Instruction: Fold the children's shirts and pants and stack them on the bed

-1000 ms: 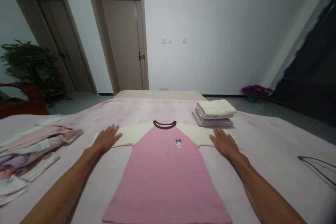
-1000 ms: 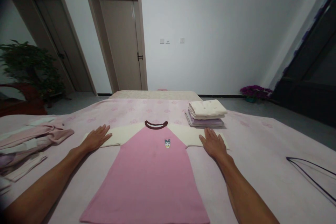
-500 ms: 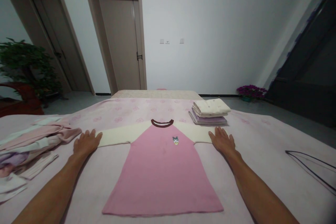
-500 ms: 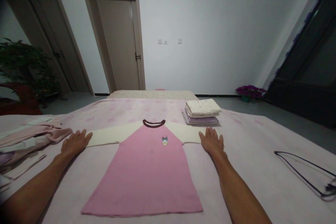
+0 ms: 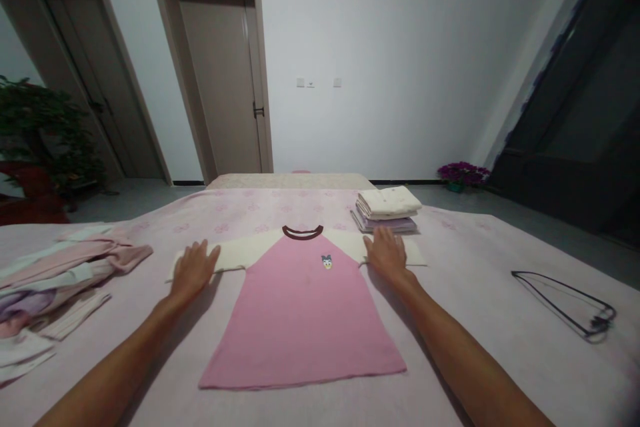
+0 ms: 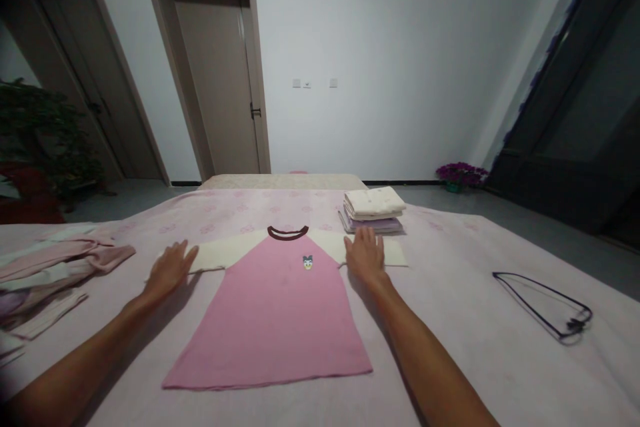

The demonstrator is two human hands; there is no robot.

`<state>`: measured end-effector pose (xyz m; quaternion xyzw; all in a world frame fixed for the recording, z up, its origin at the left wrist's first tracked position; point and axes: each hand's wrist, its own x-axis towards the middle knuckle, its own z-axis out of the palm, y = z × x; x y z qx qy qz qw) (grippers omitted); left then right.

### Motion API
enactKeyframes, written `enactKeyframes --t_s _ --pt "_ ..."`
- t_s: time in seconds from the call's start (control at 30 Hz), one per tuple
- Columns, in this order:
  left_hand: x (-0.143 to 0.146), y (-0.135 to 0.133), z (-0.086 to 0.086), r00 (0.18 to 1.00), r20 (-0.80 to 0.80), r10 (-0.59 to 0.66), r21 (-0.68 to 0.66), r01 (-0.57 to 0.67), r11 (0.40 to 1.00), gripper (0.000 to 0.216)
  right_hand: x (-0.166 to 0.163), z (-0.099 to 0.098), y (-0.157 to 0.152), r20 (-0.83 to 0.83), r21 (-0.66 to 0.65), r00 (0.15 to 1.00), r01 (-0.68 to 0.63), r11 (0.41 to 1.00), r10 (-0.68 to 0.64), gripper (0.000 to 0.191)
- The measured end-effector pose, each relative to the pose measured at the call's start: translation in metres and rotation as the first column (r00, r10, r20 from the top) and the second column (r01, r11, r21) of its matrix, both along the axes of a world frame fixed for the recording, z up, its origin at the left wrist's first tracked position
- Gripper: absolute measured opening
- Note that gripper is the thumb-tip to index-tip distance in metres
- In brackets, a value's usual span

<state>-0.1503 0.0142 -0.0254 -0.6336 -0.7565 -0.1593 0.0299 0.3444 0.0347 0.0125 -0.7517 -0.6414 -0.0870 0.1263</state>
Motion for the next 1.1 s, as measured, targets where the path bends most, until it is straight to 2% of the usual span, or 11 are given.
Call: enactKeyframes --t_s 0.03,0.1,0.2,0.3,0.4,0.53,0.83,1.0,1.1 --pt "0.023 -0.002 -0.001 0.999 0.044 -0.027 0.036 0.026 0.999 0.07 -0.021 0.006 -0.006 -0.032 -0.029 0.997 -0.065 0.997 0.064 0.065" --pt "0.069 -0.013 -0.007 0.976 0.076 -0.206 0.096 0.198 0.975 0.067 -0.062 0.013 -0.02 -0.082 -0.08 0.971 -0.232 0.969 0.226 0.066" --pt "0.126 -0.04 -0.024 0.871 0.042 -0.49 0.151 0.48 0.864 0.062 -0.112 0.006 -0.047 -0.177 -0.139 0.899 -0.427 0.894 0.402 0.067" --pt "0.154 -0.07 -0.037 0.832 0.008 -0.554 0.122 0.549 0.827 0.069 -0.135 -0.012 -0.069 -0.232 -0.179 0.852 -0.511 0.841 0.468 0.07" --pt "0.154 -0.09 -0.037 0.81 -0.039 -0.585 0.059 0.586 0.808 0.071 -0.137 -0.025 -0.077 -0.228 -0.194 0.844 -0.528 0.827 0.486 0.073" --pt "0.135 -0.104 -0.028 0.781 -0.075 -0.62 -0.013 0.62 0.784 0.068 -0.126 -0.03 -0.073 -0.207 -0.213 0.86 -0.506 0.836 0.467 0.074" --pt "0.1 -0.144 -0.016 0.775 -0.054 -0.63 -0.083 0.625 0.776 0.066 -0.095 -0.035 -0.056 -0.112 -0.217 0.948 -0.316 0.924 0.298 0.073" --pt "0.09 -0.155 -0.012 0.775 -0.046 -0.63 -0.102 0.624 0.775 0.066 -0.093 -0.039 -0.053 -0.081 -0.187 0.955 -0.294 0.937 0.284 0.071" --pt "0.09 -0.155 -0.004 0.785 -0.032 -0.619 -0.119 0.612 0.782 0.065 -0.095 -0.039 -0.054 -0.059 -0.185 0.957 -0.291 0.939 0.285 0.071"
